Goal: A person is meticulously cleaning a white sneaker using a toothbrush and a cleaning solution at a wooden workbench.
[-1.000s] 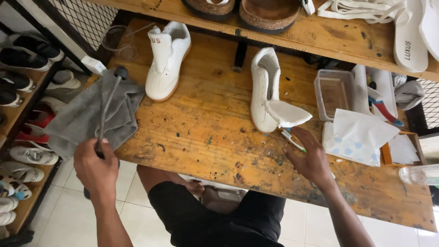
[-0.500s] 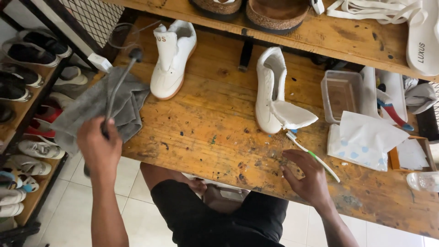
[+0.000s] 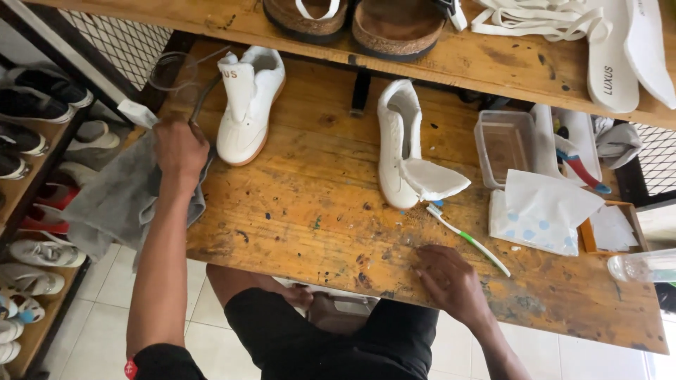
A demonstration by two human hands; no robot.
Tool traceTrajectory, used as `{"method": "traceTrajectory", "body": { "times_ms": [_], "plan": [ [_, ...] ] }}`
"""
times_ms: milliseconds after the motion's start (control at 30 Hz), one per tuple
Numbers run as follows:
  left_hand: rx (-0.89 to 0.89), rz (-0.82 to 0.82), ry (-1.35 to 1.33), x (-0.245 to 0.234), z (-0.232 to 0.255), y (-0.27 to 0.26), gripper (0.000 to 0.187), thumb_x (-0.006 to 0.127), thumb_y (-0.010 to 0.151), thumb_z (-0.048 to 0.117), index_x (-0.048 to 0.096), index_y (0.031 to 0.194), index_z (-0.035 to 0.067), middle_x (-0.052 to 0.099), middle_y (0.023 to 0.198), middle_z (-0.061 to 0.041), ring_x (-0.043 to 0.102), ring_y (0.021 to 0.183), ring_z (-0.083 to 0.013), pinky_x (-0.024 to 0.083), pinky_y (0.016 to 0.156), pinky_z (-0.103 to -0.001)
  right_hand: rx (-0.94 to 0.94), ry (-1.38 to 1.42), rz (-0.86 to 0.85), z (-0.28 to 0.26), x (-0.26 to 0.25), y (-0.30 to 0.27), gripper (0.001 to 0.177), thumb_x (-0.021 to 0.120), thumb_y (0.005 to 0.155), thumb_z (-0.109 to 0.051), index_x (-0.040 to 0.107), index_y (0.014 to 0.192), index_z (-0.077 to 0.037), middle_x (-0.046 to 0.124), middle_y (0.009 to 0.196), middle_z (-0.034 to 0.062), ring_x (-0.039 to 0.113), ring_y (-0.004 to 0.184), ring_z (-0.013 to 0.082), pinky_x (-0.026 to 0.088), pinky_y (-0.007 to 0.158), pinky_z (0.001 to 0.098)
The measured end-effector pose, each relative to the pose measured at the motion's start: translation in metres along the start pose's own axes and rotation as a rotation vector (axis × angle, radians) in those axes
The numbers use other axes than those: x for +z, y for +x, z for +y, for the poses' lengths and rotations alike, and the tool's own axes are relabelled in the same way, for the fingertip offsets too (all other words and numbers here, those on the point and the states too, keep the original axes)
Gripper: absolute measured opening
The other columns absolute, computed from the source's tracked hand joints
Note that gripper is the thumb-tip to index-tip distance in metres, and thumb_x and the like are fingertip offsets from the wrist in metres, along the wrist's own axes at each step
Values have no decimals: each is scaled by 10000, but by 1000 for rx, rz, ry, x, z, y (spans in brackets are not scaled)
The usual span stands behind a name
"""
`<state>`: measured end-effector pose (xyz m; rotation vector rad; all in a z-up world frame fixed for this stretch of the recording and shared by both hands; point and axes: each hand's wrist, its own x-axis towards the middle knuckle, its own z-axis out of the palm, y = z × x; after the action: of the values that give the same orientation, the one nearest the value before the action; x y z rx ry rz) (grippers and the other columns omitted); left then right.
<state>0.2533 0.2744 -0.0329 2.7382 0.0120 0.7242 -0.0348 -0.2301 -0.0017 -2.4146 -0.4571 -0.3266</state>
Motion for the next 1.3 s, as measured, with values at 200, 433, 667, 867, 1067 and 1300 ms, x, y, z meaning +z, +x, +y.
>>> {"method": "traceTrajectory", "body": {
  "times_ms": [200, 433, 667, 867, 1067, 1300],
  "plan": [
    [-87, -67, 133, 13, 6, 15, 272, 794, 773, 20, 688, 1017, -37, 702, 990, -235, 677, 907, -431, 591, 579, -507, 44, -10, 15, 1, 7, -3, 303, 740, 900, -234, 752, 1141, -50, 739, 1147, 109, 708, 1077, 246, 607, 909, 375],
    [-96, -82, 185, 23, 5, 16, 212, 707, 895, 83, 700, 1073, -31, 704, 872, -222, 684, 801, -425, 580, 589, -508, 49, -8, 2, 3, 8, -6, 315, 748, 897, -252, 750, 1140, -52, 734, 1162, 100, 681, 1113, 255, 580, 948, 389],
    [267, 289, -182, -45, 60, -8, 351, 685, 958, -42, 638, 1294, -129, 541, 1246, -291, 538, 1164, -468, 464, 960, -574, 147, 80, 4, 7, -7, -8, 274, 729, 895, -233, 758, 1124, -86, 724, 1219, 117, 721, 1116, 248, 646, 789, 340],
    [437, 571, -409, -24, 97, -47, 245, 695, 921, 38, 686, 1164, 9, 586, 1121, -180, 590, 986, -380, 469, 878, -483, 152, -90, 240, 15, -38, 17, 284, 792, 799, -48, 781, 1078, -96, 781, 1003, 130, 742, 803, 387, 605, 705, 488],
    [704, 39, -919, -41, 233, -99, 351, 757, 899, 268, 721, 1192, 77, 691, 1197, -185, 648, 1161, -369, 526, 1024, -501, 345, -334, 16, 52, -46, 14, 401, 809, 826, -256, 736, 1189, -102, 728, 1032, 133, 719, 990, 393, 614, 777, 553],
    [820, -150, -932, 0, 305, -102, 544, 776, 926, 378, 612, 1393, 151, 612, 1393, -81, 587, 1321, -310, 519, 978, -479, 464, -416, -80, 85, -30, -5, 200, 700, 923, -227, 735, 1085, -115, 675, 934, 115, 710, 953, 403, 613, 750, 549]
  ]
}}
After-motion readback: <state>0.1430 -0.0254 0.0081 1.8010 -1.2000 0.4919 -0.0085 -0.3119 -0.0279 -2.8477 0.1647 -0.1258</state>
